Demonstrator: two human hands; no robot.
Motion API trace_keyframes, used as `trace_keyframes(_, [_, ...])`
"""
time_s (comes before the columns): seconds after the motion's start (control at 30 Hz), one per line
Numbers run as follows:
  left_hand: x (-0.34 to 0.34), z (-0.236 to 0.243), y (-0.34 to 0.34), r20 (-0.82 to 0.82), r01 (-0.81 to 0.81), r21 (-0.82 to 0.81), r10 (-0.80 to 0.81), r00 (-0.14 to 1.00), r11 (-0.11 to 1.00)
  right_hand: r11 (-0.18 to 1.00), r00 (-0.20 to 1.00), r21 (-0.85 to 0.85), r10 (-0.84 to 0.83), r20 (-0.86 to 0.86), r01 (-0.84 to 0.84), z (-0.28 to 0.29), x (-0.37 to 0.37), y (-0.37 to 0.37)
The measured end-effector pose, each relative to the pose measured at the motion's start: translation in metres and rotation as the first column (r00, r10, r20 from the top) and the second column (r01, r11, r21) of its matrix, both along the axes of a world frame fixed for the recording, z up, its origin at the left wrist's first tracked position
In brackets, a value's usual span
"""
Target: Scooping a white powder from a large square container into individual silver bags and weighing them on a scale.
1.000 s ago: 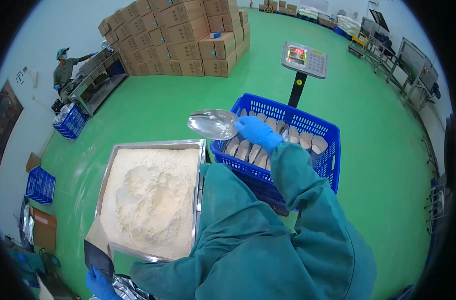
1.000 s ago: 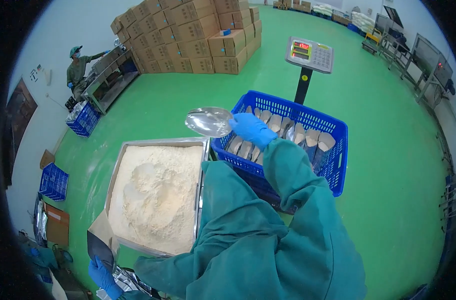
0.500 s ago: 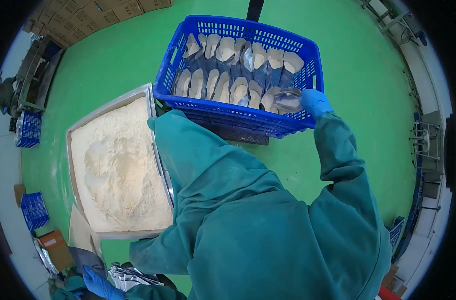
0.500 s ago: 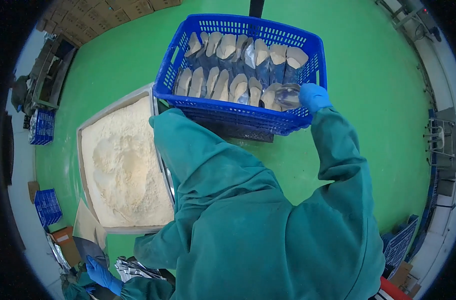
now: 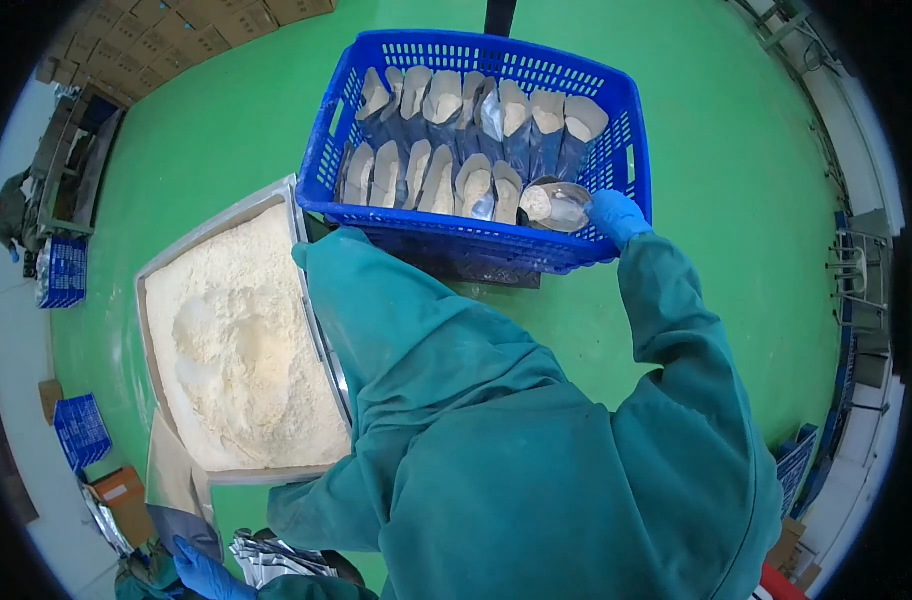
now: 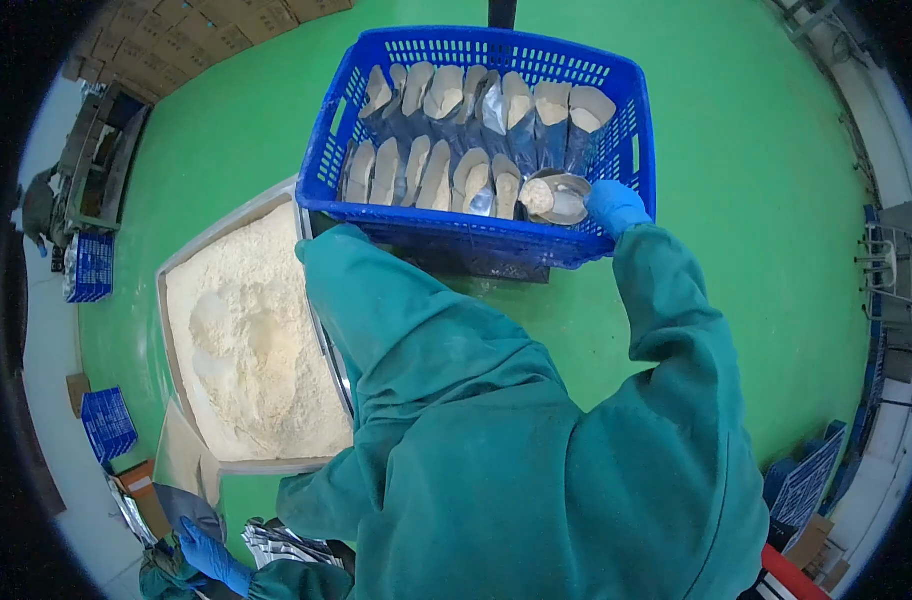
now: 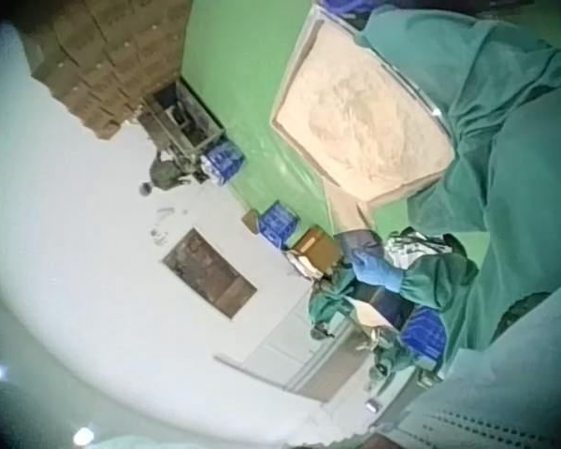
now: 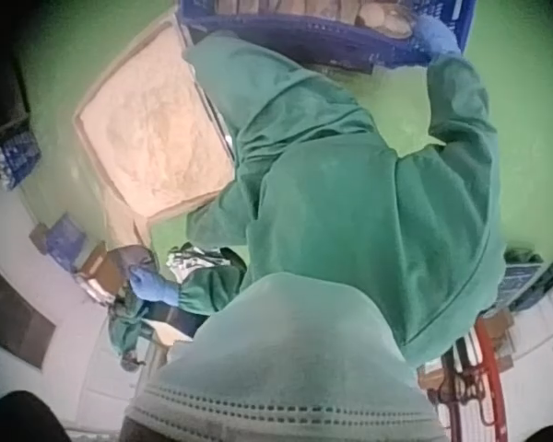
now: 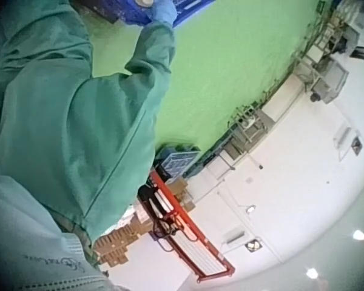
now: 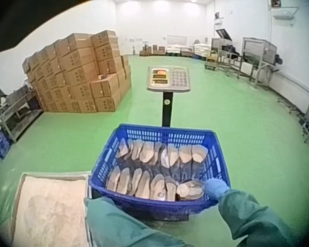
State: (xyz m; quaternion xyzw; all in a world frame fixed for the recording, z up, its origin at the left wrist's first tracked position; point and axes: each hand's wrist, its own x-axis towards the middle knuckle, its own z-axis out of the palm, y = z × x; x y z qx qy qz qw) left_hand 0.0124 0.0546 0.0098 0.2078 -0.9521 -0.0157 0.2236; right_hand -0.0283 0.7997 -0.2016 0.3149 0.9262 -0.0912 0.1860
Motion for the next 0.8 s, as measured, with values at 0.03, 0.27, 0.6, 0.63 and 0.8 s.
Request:
trace_keyframes(0.03, [-0.002, 0.002, 0.002, 0.077, -0.044, 0.022, 0.042, 0.996, 0.999, 1.0, 0.999, 0.004, 0.012, -0.037, -0.012, 0.008, 0.005, 0.001])
trace_keyframes(0.27, [-0.008, -0.001, 0.008, -0.007, 0.046, 0.131, -0.045, 0.999, 0.99, 0.996, 0.988, 0.091, -0.006, -0.154, 0.02, 0.021, 0.042, 0.01])
trace_keyframes(0.6, [-0.005, -0.014, -0.013, -0.099, 0.032, 0.01, -0.031, 0.995, 0.999, 0.991, 0.976, 0.053, -0.109, -0.19, 0.121, 0.047, 0.049, 0.007])
trace_keyframes(0.63, [-0.004, -0.015, -0.014, -0.114, 0.03, 0.018, -0.028, 0.993, 0.999, 0.99, 0.977, 0.045, -0.122, -0.177, 0.132, 0.052, 0.052, 0.004])
trace_keyframes(0.8, [0.001, -0.031, -0.023, -0.128, 0.059, 0.025, -0.055, 0.99, 0.998, 0.989, 0.975, 0.035, -0.134, -0.179, 0.142, 0.062, 0.058, -0.005])
